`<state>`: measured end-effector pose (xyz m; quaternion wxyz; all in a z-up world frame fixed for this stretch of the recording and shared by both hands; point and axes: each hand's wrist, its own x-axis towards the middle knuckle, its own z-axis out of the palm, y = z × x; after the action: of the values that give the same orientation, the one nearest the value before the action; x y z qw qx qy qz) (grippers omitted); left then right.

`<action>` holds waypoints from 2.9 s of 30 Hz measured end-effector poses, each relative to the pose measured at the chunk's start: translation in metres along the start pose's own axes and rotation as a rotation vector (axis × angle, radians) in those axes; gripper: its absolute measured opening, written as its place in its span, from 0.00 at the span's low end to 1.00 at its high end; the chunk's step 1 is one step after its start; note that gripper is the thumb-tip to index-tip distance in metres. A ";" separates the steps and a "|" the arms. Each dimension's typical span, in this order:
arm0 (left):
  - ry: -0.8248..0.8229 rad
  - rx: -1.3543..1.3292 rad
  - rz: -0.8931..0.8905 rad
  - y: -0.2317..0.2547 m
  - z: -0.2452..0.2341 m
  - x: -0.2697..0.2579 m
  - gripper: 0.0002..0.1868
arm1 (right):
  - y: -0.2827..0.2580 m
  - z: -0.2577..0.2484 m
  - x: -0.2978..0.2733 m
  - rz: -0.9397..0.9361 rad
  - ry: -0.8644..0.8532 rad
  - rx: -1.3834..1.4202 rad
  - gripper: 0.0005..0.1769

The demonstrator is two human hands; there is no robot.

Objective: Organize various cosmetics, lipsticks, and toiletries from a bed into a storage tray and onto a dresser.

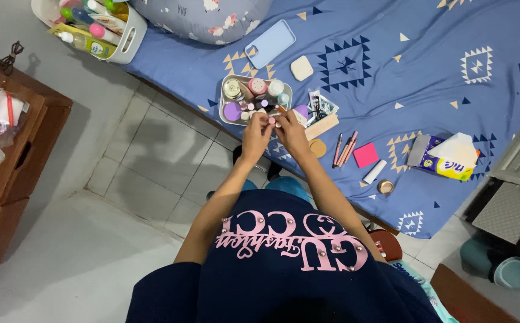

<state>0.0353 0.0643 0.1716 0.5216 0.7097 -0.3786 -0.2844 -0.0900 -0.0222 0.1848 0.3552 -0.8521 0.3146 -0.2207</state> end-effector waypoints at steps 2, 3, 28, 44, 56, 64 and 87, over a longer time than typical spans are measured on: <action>-0.006 -0.014 0.038 0.023 -0.011 0.002 0.13 | -0.008 -0.010 0.001 -0.006 0.009 0.010 0.16; -0.012 -0.029 0.075 0.034 -0.017 0.002 0.12 | -0.012 -0.016 0.002 -0.011 0.017 0.020 0.15; -0.054 0.643 0.441 -0.002 -0.063 0.095 0.07 | 0.044 -0.044 0.092 0.116 0.040 0.024 0.12; 0.096 0.461 0.460 0.013 -0.060 0.077 0.13 | 0.087 -0.021 -0.036 0.450 0.518 0.137 0.11; -0.204 0.261 0.414 0.003 -0.010 -0.026 0.10 | 0.174 -0.023 -0.177 0.831 0.760 -0.375 0.10; -0.397 0.229 0.502 0.022 0.023 -0.031 0.11 | 0.190 -0.027 -0.187 1.099 0.627 -0.305 0.12; -0.640 -1.010 -0.539 -0.027 0.123 -0.045 0.15 | 0.094 -0.060 -0.128 0.929 -0.310 1.266 0.18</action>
<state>-0.0813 0.0413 0.1096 0.5627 0.3279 -0.1438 -0.7451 -0.2512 -0.0130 0.1345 0.8667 -0.2917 0.3993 -0.0658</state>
